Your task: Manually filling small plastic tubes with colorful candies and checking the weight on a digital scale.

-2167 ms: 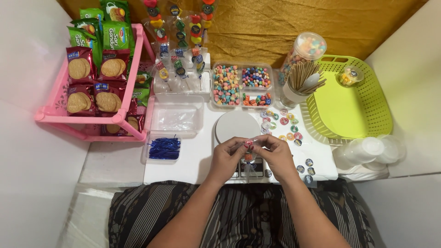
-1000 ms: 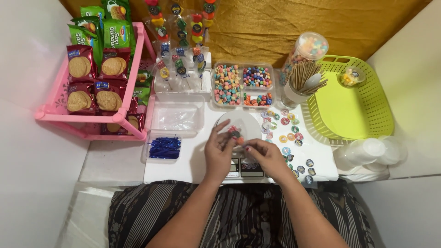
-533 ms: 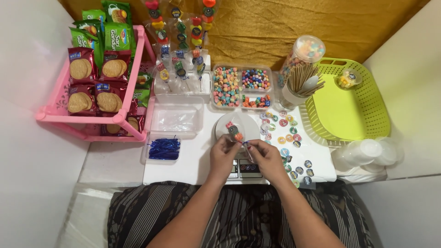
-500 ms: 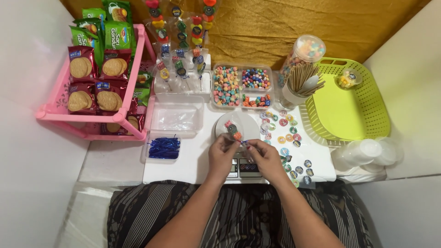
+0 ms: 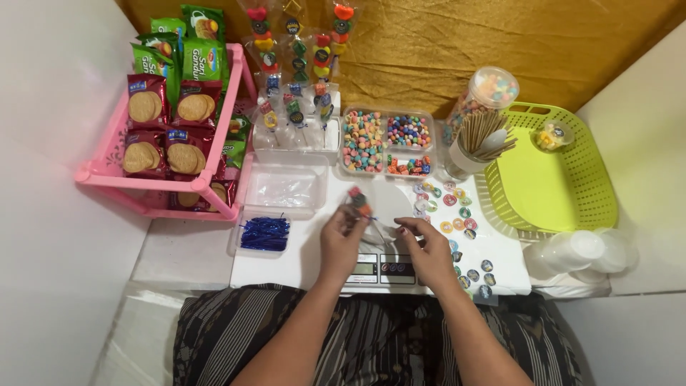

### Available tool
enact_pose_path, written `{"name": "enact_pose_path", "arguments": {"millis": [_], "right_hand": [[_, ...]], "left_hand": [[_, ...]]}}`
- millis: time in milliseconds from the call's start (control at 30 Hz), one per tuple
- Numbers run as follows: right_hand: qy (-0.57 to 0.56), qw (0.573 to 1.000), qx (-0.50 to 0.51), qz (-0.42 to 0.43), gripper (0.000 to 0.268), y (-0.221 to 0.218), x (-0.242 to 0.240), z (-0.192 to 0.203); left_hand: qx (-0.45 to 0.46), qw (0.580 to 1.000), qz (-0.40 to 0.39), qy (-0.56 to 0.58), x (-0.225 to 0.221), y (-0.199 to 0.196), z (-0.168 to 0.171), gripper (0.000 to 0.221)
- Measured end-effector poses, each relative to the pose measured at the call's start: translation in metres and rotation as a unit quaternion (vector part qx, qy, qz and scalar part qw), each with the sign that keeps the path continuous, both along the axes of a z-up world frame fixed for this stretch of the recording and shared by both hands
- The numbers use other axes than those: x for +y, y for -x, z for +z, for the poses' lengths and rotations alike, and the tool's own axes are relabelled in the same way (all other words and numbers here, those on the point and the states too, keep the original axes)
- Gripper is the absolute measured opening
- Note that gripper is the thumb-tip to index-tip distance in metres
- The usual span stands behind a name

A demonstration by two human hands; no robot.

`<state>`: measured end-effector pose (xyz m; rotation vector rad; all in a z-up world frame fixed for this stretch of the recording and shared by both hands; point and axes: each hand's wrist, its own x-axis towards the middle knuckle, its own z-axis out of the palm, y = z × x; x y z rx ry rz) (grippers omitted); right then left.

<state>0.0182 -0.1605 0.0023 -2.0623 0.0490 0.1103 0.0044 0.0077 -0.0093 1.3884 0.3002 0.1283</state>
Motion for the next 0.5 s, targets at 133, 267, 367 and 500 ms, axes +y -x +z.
{"name": "enact_pose_path", "arguments": {"millis": [133,267,367,500], "right_hand": [[-0.065,0.997,-0.022,0.039,0.030,0.000,-0.006,-0.021],[-0.100,0.994,-0.005,0.040,0.018,-0.003,0.000,-0.023],[-0.117,0.993,0.004,0.026,0.016,-0.004,0.002,-0.014],[-0.185,0.981,-0.015,-0.047,0.013,-0.026,-0.009,-0.041]], "left_hand": [[-0.004,0.997,-0.064,-0.037,-0.011,0.000,-0.018,0.019],[-0.013,0.992,-0.114,-0.051,-0.011,-0.001,-0.020,0.023],[-0.015,0.991,-0.123,-0.047,-0.007,-0.001,-0.011,0.036],[0.012,0.988,-0.121,-0.099,0.000,-0.004,-0.003,0.046]]}}
